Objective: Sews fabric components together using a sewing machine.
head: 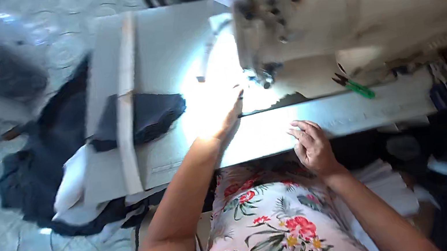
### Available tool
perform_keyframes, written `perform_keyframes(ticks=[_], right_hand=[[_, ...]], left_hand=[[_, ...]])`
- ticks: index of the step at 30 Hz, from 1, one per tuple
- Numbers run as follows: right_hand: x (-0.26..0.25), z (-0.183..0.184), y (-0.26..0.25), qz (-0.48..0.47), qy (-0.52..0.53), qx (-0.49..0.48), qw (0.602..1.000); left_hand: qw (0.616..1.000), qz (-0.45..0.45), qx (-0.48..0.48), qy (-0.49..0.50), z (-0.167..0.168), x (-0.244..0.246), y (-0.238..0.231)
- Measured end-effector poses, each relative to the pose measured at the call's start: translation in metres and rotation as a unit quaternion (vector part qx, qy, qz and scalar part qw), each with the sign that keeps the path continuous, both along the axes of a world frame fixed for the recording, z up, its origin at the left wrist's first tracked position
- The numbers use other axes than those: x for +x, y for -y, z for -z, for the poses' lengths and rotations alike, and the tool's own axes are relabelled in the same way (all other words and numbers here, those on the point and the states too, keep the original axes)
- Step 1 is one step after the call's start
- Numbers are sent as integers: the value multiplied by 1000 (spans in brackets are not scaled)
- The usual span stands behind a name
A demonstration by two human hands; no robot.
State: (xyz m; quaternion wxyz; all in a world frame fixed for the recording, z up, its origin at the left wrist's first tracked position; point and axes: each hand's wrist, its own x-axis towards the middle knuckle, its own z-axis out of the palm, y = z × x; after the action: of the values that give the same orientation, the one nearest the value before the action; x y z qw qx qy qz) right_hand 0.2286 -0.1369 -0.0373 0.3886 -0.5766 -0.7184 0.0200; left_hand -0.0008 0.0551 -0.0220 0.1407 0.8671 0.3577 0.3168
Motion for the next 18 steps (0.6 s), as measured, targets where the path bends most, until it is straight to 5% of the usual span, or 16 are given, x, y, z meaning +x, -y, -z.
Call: perform_keyframes(ticks=[3,5,10,13,18], right_hand=[[57,39,79,87,101,10,991],[90,65,145,210,87,-78,971],[106,103,270,556,-154,-283,766],[80,127,292,580,-225,-329,710],[70,146,277,551,-136,-393,724]], left_hand=[[981,-17,-178,69,-4,10,5],[988,-24,-138,-63,-5,-2,11],[980,-62,-54,-182,-10,-3,13],[984,-46,-53,-164,-10,-4,10],[981,-74,-40,-174,-19,0,17]])
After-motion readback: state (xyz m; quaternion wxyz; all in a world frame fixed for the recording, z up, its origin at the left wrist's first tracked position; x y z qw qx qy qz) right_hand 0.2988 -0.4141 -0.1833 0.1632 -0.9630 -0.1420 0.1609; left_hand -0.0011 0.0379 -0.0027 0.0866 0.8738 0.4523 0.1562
